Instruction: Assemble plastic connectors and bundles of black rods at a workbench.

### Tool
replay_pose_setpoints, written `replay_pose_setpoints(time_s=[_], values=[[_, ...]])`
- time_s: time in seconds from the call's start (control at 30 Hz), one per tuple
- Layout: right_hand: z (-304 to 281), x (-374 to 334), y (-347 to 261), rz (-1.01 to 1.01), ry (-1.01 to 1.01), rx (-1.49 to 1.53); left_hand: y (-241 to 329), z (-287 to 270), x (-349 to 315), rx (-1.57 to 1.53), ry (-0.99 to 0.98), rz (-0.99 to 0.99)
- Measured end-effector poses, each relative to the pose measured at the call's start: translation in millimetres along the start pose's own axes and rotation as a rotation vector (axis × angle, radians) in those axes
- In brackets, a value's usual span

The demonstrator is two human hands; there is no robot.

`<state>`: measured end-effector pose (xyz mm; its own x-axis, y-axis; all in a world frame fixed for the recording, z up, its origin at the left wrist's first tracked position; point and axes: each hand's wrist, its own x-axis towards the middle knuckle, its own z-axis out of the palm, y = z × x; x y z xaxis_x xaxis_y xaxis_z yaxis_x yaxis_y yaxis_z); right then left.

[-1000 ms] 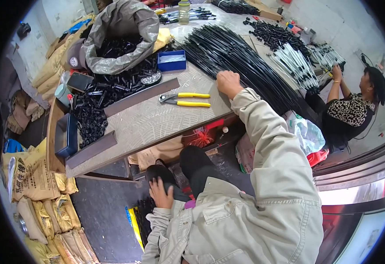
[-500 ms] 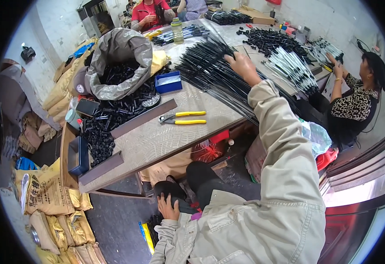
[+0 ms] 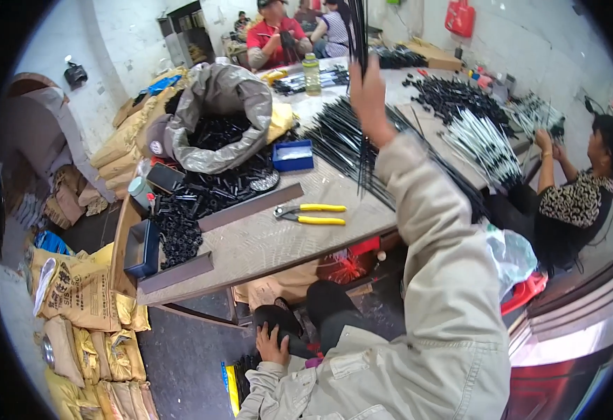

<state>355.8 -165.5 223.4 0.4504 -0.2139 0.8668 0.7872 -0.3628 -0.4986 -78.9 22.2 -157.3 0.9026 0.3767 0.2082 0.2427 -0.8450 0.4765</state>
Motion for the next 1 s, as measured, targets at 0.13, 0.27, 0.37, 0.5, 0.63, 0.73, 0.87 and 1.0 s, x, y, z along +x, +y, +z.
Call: replay_pose_setpoints(time_s=[0.13,0.27,0.37,0.5,0.63,0.73,0.87,1.0], values=[[-1,-94,44,0.078,-0.227,0.019,4,-21,23,-0.256,-0.01,0.095],[6,-74,-34,0.419,-0.683,0.342,93,-118,96,-0.553,0.03,0.243],[-2,-56,-90,0.628,-0.96,0.439,180,-185,151,-1.0,-0.213,0.138],[-12,-68,-140,0.451,-1.07,0.403,226,-211,246,-1.266,0.029,0.219],[-44,-127,-167,0.566,-1.173,0.752,214,-240,281,-1.537,-0.115,0.096],[-57,-153,-166,0.753,-1.22,0.847,212,-240,273,-1.64,-0.137,0.144],[-49,-168,-162,0.889,-1.011,1.065,210,-247,248,-1.774,-0.294,0.186],[-39,-172,-165,0.719,-0.978,1.025,203,-252,240,-1.69,-0.309,0.193]])
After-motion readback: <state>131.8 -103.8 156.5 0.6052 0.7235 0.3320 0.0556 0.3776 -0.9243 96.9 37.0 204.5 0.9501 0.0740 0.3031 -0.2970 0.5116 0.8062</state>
